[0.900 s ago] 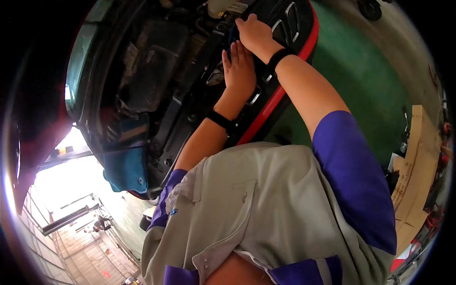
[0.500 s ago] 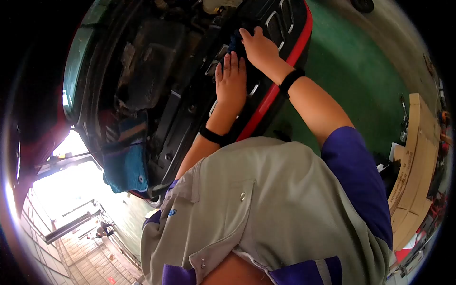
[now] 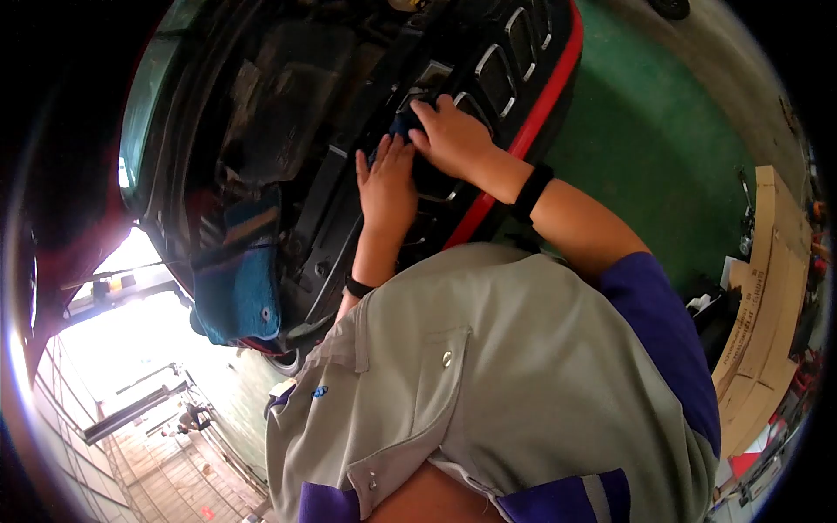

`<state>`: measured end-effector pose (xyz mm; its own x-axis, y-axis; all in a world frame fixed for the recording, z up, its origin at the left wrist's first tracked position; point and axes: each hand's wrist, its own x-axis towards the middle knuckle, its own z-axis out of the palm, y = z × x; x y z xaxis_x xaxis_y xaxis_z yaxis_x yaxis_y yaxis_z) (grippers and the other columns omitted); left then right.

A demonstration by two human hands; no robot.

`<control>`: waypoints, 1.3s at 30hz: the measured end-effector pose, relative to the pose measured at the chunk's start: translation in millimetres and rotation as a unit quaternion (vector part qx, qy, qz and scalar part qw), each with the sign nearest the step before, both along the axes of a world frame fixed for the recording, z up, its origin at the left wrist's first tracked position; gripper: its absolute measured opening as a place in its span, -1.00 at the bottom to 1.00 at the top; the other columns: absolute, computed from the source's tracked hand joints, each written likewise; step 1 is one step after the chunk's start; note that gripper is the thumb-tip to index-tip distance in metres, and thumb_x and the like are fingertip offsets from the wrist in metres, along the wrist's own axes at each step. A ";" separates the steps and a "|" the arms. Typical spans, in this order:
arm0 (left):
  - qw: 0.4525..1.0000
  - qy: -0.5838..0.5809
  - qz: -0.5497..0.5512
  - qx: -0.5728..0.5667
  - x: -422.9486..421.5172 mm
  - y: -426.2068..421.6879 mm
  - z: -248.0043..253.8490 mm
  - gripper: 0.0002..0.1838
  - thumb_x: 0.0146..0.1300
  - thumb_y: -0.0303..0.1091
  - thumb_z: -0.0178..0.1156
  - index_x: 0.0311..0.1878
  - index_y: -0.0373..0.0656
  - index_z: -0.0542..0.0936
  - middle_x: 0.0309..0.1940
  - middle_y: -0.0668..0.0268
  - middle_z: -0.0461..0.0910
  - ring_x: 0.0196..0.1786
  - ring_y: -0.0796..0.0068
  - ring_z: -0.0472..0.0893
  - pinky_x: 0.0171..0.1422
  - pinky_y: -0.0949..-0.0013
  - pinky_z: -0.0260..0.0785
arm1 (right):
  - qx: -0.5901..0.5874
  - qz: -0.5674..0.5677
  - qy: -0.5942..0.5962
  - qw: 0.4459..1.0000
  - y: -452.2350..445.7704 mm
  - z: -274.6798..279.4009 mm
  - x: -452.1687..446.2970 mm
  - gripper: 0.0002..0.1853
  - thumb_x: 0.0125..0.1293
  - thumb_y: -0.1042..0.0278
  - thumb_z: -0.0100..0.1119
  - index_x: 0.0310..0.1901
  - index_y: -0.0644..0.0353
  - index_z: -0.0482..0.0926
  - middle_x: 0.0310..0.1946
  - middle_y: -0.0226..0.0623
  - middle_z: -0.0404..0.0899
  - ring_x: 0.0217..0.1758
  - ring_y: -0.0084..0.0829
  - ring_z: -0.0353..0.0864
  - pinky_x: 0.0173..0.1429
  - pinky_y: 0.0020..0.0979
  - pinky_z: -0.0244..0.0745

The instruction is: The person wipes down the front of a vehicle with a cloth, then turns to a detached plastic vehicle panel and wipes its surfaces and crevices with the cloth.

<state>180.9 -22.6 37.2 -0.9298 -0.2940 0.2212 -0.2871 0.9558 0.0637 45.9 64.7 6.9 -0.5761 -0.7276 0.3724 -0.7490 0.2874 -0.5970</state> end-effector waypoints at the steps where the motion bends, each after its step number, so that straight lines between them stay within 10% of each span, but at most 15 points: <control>1: 1.000 0.004 0.023 0.001 5.2 -7.2 -0.2 -0.58 0.16 -0.52 0.02 0.12 -0.06 0.55 0.24 0.29 0.49 0.41 0.30 0.34 0.50 -0.22 -0.11 | -0.005 0.019 0.000 1.000 -0.9 7.4 9.7 -0.47 0.25 0.19 0.16 0.24 0.15 0.37 -0.08 0.04 0.41 -0.22 0.06 0.60 -0.22 -0.09 0.58; 12: 0.991 -0.002 0.132 0.004 23.7 -36.5 -10.7 -0.51 0.27 -0.47 -0.08 0.30 -0.14 0.35 0.33 0.13 0.38 0.45 0.17 0.28 0.44 -0.38 -0.14 | 0.083 0.063 0.142 0.984 -68.4 8.5 26.5 -0.52 0.25 0.34 0.09 0.21 0.27 0.41 -0.08 0.05 0.43 -0.28 -0.12 0.68 -0.32 -0.21 0.63; 17: 0.961 -0.148 0.187 0.140 8.0 -52.2 15.6 -0.62 0.33 -0.40 -0.13 0.20 -0.24 0.31 0.30 0.04 0.38 0.41 0.08 0.31 0.41 -0.39 -0.04 | 0.082 0.063 0.115 0.988 -96.6 13.3 17.2 -0.84 0.16 0.35 0.12 -0.26 0.22 0.57 -0.13 0.01 0.43 -0.33 -0.12 0.65 -0.32 -0.18 0.61; 39: 0.986 -0.065 0.081 -0.132 25.5 22.5 -20.0 -0.47 0.30 -0.24 -0.05 0.25 -0.40 0.38 0.34 -0.09 0.28 0.47 -0.08 0.17 0.45 -0.24 -0.01 | 0.044 0.063 0.040 0.996 7.4 -5.0 47.8 -0.50 0.29 0.27 0.10 0.27 0.12 0.37 -0.12 -0.09 0.42 -0.33 -0.15 0.66 -0.38 -0.23 0.58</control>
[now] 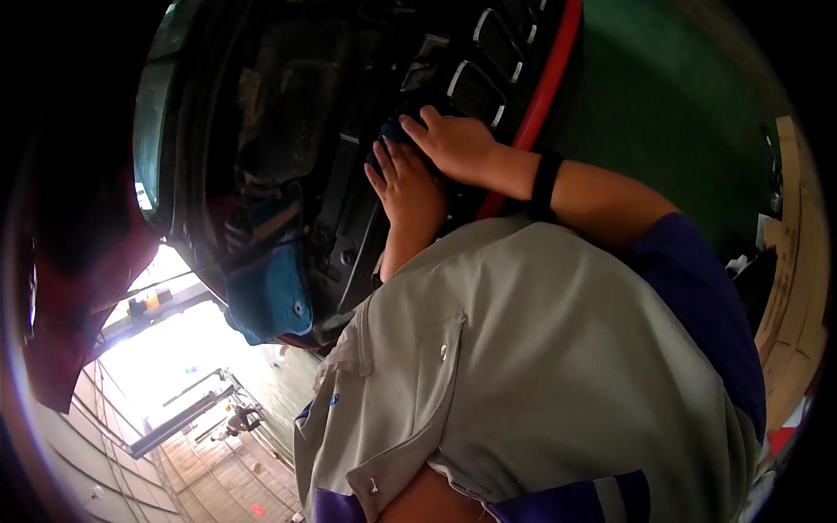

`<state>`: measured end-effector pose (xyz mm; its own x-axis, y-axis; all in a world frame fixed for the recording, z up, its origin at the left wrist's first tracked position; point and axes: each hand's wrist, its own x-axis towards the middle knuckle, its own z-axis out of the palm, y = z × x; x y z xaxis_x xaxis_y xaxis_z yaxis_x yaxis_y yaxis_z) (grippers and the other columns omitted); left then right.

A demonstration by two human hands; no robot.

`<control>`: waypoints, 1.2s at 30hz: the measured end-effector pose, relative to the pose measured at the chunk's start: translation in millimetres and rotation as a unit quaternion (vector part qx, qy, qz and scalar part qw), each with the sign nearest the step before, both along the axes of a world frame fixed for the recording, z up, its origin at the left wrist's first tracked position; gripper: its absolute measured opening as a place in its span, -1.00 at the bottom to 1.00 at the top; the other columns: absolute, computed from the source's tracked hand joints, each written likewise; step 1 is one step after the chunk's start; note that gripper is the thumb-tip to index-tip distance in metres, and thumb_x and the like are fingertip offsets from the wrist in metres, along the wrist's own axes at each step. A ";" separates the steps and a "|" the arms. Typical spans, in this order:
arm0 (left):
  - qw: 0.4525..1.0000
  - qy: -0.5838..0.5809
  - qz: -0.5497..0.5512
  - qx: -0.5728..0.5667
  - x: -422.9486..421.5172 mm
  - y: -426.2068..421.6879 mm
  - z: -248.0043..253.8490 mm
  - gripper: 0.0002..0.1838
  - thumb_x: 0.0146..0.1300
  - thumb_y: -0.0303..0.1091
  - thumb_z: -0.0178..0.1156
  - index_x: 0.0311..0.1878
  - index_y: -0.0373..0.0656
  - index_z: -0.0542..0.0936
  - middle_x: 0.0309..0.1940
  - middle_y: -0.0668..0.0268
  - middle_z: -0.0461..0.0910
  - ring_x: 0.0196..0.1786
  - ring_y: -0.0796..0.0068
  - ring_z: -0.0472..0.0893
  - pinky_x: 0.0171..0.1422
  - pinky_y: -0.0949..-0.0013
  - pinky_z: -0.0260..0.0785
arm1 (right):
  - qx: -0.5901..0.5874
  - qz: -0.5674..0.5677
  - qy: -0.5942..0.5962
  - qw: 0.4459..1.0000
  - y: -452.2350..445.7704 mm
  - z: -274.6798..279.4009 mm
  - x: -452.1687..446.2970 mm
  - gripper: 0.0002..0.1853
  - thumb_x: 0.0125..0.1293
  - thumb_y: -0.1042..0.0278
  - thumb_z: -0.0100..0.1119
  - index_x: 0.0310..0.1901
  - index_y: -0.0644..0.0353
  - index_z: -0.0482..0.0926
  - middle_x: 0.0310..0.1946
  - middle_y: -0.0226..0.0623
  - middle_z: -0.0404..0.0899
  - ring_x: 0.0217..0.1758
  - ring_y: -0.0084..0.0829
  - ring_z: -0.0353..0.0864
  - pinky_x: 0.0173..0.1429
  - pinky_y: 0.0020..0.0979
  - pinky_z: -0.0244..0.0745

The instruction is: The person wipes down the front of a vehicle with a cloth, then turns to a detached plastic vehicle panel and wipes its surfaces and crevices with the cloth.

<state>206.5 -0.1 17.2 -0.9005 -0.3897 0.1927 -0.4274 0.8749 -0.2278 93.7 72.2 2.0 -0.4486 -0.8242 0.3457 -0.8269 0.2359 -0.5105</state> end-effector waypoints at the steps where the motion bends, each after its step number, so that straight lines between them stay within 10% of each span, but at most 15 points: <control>1: 1.000 -0.002 -0.003 0.007 -0.5 -1.2 1.2 -0.46 0.29 -0.24 -0.04 0.25 -0.41 0.38 0.34 -0.10 0.27 0.47 -0.08 0.17 0.45 -0.24 -0.01 | -0.011 -0.002 0.000 1.000 -1.6 1.1 -0.3 -0.51 0.29 0.27 0.10 0.26 0.12 0.38 -0.13 -0.09 0.42 -0.35 -0.15 0.66 -0.38 -0.23 0.58; 19: 0.992 -0.014 0.022 0.121 -18.1 -41.5 13.5 -0.17 0.31 0.01 0.03 0.41 -0.45 0.07 0.42 -0.23 0.08 0.50 -0.20 0.05 0.45 -0.27 -0.02 | -0.047 -0.005 0.065 0.997 -77.7 13.7 -29.4 -0.78 0.20 0.31 0.15 -0.16 0.20 0.59 -0.31 -0.09 0.48 -0.45 -0.21 0.67 -0.53 -0.27 0.56; 26: 0.984 -0.030 0.044 0.172 -22.1 -55.2 16.7 -0.14 0.33 0.13 0.01 0.45 -0.35 0.04 0.48 -0.10 0.02 0.55 -0.04 0.00 0.49 -0.23 -0.07 | 0.011 -0.024 0.048 0.998 -86.6 13.7 -32.6 -0.66 0.23 0.27 0.14 0.04 0.11 0.56 -0.14 -0.06 0.47 -0.30 -0.17 0.68 -0.36 -0.24 0.61; 36: 0.992 -0.033 -0.006 -0.124 -3.1 -14.3 -13.4 -0.48 0.33 -0.23 -0.05 0.29 -0.33 0.36 0.33 -0.03 0.32 0.49 0.07 0.18 0.46 -0.16 0.05 | -0.005 -0.027 0.035 0.999 -25.4 -1.1 -1.8 -0.48 0.27 0.31 0.06 0.29 0.12 0.36 -0.16 -0.05 0.46 -0.29 -0.15 0.64 -0.34 -0.23 0.59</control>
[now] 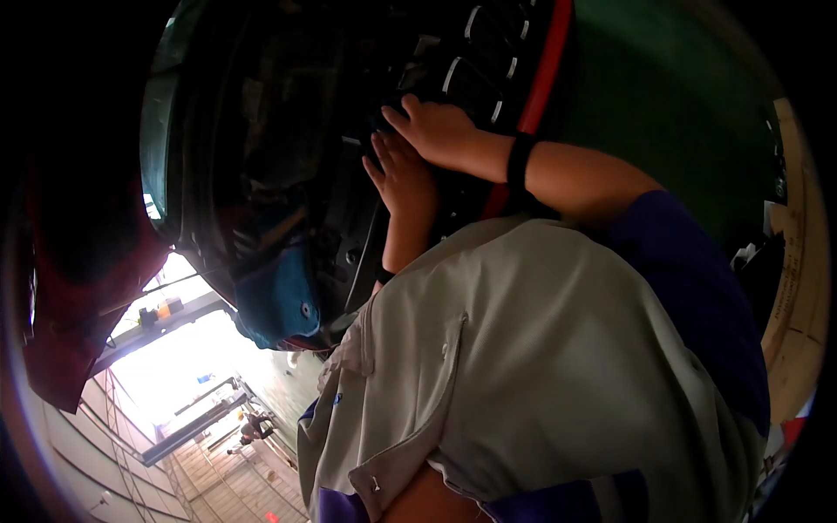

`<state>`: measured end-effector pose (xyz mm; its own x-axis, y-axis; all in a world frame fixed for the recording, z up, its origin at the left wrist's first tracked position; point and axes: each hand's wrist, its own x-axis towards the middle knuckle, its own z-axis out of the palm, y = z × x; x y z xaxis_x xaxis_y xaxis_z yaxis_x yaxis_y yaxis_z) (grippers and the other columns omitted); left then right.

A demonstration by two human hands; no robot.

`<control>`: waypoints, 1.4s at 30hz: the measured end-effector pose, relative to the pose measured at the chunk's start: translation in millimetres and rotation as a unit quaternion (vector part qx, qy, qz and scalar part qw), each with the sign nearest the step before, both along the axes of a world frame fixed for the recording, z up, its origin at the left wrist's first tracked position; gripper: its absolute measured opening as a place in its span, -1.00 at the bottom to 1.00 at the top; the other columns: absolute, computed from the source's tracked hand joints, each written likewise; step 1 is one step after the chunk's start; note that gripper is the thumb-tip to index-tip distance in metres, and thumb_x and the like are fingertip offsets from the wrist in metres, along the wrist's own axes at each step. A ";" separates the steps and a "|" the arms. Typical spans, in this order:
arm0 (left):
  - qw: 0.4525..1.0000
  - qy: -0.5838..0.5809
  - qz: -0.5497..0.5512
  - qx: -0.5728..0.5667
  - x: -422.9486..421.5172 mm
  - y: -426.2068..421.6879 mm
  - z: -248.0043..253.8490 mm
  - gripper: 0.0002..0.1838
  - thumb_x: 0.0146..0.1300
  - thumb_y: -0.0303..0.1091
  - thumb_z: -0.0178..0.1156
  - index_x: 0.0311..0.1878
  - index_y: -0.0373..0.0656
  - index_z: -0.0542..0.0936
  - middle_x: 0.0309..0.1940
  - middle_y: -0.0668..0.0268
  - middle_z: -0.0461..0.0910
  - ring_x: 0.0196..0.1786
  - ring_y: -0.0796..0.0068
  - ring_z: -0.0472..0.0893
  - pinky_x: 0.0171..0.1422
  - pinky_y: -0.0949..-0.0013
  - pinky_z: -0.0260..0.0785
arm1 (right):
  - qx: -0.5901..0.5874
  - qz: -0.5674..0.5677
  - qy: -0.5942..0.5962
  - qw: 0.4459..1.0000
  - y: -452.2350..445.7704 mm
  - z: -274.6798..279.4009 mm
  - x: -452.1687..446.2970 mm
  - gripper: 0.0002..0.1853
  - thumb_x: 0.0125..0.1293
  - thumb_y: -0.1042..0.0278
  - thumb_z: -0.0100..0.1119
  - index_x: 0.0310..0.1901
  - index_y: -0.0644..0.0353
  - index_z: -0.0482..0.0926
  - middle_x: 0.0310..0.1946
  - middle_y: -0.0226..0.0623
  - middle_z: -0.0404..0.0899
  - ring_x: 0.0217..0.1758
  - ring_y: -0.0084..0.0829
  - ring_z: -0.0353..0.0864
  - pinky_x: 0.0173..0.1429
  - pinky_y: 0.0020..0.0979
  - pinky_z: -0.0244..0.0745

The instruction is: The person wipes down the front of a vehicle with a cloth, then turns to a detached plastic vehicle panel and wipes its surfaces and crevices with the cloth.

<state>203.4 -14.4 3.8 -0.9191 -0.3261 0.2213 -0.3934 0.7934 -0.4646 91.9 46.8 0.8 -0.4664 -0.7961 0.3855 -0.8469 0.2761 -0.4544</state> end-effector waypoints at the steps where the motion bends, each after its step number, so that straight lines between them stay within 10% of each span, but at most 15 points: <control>1: 1.000 -0.012 0.000 0.020 1.2 4.1 -0.7 -0.47 0.32 -0.26 -0.04 0.31 -0.33 0.33 0.33 -0.02 0.31 0.50 0.07 0.15 0.47 -0.16 0.01 | -0.006 0.002 -0.006 1.000 8.3 -3.0 0.9 -0.47 0.27 0.31 0.06 0.30 0.13 0.35 -0.17 -0.04 0.45 -0.29 -0.14 0.64 -0.34 -0.22 0.58; 35: 0.986 -0.048 -0.128 0.091 -102.6 9.0 2.4 -0.36 0.29 -0.29 0.03 0.44 -0.12 0.22 0.46 0.18 0.13 0.55 0.16 0.03 0.53 -0.13 -0.10 | 0.001 -0.161 0.102 0.982 29.4 -54.7 -102.0 -0.35 0.32 0.27 0.02 0.43 0.02 0.09 -0.19 0.02 0.45 -0.47 -0.16 0.65 -0.54 -0.25 0.56; 42: 0.988 -0.049 -0.117 0.091 -122.2 16.1 3.9 -0.39 0.32 -0.31 0.00 0.44 -0.19 0.21 0.47 0.10 0.10 0.55 0.08 0.02 0.54 -0.11 -0.09 | 0.025 -0.152 -0.043 0.987 34.6 -35.2 -122.4 -0.37 0.36 0.19 0.01 0.43 -0.06 0.09 -0.11 0.09 0.48 -0.32 0.02 0.66 -0.34 -0.13 0.61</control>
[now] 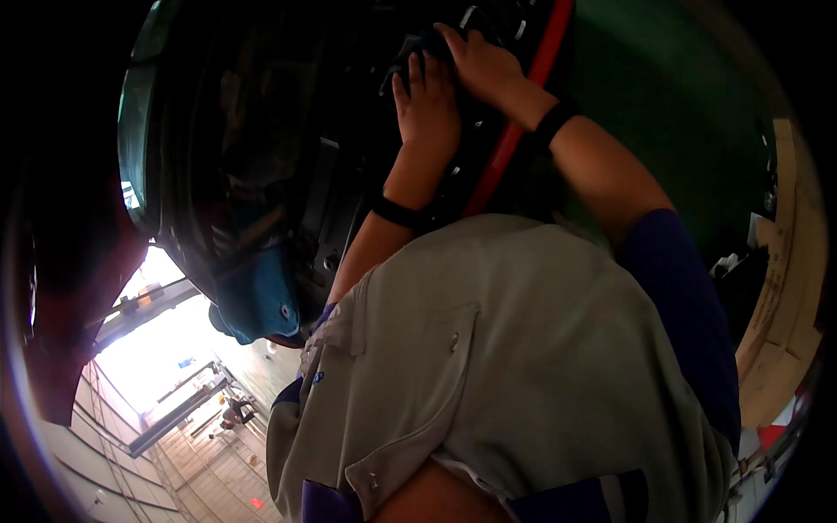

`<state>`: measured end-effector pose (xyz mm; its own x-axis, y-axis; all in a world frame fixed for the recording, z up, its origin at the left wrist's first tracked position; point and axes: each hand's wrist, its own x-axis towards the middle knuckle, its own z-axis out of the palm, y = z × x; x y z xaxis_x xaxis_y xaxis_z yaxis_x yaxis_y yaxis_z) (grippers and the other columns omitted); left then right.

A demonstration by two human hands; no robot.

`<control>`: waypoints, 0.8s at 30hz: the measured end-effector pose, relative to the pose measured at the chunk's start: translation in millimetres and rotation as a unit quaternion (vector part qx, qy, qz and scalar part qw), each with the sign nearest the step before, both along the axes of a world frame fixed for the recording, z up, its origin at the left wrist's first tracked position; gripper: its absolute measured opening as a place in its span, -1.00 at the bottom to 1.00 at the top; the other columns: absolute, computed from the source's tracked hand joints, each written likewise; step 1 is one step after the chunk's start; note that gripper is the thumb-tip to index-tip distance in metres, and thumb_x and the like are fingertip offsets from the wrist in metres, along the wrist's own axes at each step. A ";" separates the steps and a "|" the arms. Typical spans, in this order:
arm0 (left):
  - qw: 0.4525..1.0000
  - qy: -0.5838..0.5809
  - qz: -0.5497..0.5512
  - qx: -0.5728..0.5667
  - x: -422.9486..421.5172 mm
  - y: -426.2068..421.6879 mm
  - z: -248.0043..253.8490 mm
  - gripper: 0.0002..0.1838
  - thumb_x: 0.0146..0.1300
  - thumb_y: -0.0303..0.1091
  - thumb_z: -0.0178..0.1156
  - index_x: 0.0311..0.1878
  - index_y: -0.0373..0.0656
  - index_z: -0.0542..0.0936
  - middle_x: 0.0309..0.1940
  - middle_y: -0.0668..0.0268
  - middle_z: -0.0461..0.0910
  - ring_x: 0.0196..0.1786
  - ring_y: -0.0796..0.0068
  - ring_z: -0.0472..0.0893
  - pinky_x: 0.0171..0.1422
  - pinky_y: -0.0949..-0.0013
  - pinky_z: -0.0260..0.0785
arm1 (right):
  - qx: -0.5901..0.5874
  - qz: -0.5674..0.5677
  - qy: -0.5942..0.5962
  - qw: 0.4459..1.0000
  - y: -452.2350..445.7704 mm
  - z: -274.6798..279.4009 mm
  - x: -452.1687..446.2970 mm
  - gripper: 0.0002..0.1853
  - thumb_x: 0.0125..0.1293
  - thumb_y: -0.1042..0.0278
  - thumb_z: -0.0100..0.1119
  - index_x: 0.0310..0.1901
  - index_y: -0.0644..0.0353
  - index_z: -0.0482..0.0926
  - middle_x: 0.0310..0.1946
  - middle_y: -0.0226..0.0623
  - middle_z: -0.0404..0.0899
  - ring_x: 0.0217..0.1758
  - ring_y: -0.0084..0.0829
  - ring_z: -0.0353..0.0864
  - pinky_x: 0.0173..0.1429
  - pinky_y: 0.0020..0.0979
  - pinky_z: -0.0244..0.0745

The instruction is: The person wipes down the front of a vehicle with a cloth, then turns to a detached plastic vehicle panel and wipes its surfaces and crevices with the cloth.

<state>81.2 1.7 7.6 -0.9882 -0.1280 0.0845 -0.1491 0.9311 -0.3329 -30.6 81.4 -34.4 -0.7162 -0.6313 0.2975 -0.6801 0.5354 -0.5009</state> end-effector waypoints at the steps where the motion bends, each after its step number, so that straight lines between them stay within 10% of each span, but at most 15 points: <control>1: 1.000 -0.003 -0.003 0.002 2.6 -1.5 2.6 -0.40 0.32 -0.31 -0.01 0.43 -0.20 0.22 0.47 0.10 0.11 0.55 0.08 0.04 0.54 -0.10 -0.09 | -0.016 0.003 -0.011 1.000 0.5 2.9 2.7 -0.37 0.35 0.19 0.02 0.43 -0.05 0.10 -0.11 0.09 0.49 -0.29 0.03 0.65 -0.32 -0.12 0.61; 7: 0.980 0.051 0.017 0.193 56.5 -18.3 11.0 -0.46 0.34 -0.36 -0.10 0.38 -0.24 0.26 0.43 0.05 0.20 0.52 0.10 0.11 0.53 -0.09 -0.07 | 0.025 0.056 -0.077 0.995 1.3 36.2 63.1 -0.37 0.30 0.22 0.11 0.39 -0.01 0.19 -0.14 0.07 0.51 -0.26 0.04 0.65 -0.30 -0.11 0.60; 14: 0.989 0.038 0.131 0.049 146.3 -30.9 -2.0 -0.42 0.28 -0.25 -0.01 0.35 -0.30 0.29 0.41 0.01 0.21 0.53 0.09 0.10 0.46 -0.39 -0.20 | 0.053 0.187 -0.039 0.980 -35.7 61.4 125.5 -0.46 0.21 0.28 0.16 0.25 0.11 0.38 -0.22 0.01 0.55 -0.32 -0.10 0.67 -0.34 -0.17 0.60; 24: 0.952 0.038 0.202 0.227 128.9 -65.2 43.8 -0.29 0.32 -0.08 0.01 0.36 -0.44 0.15 0.36 -0.18 0.22 0.46 -0.11 0.17 0.45 -0.33 -0.08 | 0.068 0.223 0.004 0.972 -113.6 71.9 112.7 -0.74 0.25 0.28 0.13 -0.14 0.28 0.56 -0.26 -0.02 0.62 -0.28 -0.14 0.70 -0.37 -0.23 0.64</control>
<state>210.0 -63.5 51.4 -0.8439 -0.5366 -0.0021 -0.5331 0.8380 0.1167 82.2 -32.2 37.5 -0.3599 -0.9125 0.1942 -0.8634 0.2470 -0.4398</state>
